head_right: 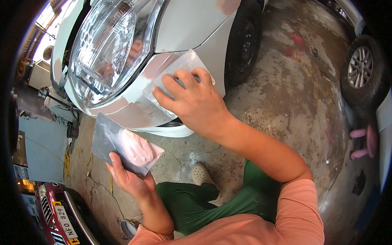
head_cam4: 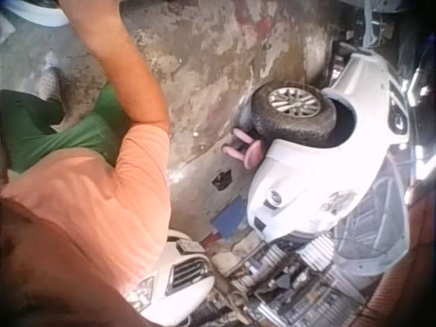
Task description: The person sands the front bumper and fender of a white car using sanding blocks. They periodically dip the blocks into a bucket of water to wet the surface and wipe the area with their hand to check for smoothness.
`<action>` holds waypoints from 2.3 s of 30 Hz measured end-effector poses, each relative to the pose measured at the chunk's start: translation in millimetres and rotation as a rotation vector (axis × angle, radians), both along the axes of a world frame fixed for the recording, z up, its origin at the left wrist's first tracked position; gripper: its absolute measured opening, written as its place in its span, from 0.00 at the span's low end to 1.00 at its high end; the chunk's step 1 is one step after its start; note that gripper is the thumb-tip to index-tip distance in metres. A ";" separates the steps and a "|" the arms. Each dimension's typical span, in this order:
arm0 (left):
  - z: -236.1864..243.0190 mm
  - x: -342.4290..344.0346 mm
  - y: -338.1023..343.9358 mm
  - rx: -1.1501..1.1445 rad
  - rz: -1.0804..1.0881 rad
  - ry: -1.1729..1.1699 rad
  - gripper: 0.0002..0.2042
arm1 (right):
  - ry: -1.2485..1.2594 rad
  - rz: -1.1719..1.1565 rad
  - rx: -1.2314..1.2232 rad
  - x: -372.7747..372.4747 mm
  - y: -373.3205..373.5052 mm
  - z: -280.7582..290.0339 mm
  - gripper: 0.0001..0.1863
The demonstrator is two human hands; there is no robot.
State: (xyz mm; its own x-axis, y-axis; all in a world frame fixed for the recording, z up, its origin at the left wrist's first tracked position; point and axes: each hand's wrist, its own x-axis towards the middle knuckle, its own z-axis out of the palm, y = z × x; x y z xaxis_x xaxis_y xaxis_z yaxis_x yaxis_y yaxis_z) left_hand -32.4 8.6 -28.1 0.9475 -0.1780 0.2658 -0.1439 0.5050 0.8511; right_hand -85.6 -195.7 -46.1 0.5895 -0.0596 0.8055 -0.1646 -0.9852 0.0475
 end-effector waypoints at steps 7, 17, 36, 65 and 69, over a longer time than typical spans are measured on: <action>-8.4 -3.1 -0.7 -0.017 -0.126 0.103 0.19 | 0.077 0.166 0.452 -53.7 4.6 -21.9 0.23; -38.6 -41.3 -46.0 0.008 -0.600 0.645 0.18 | -0.082 0.656 0.830 -144.6 45.4 -7.3 0.31; -7.9 -23.6 -17.4 -0.178 -0.253 0.076 0.18 | -0.278 0.313 1.806 -122.9 21.3 -44.2 0.15; -6.6 -1.4 8.6 -0.206 -0.280 0.272 0.21 | -0.239 0.600 1.933 -39.5 13.1 9.4 0.16; -12.0 -12.4 -0.3 -0.310 -0.455 0.509 0.19 | -0.392 0.535 1.707 -95.1 29.5 -15.9 0.23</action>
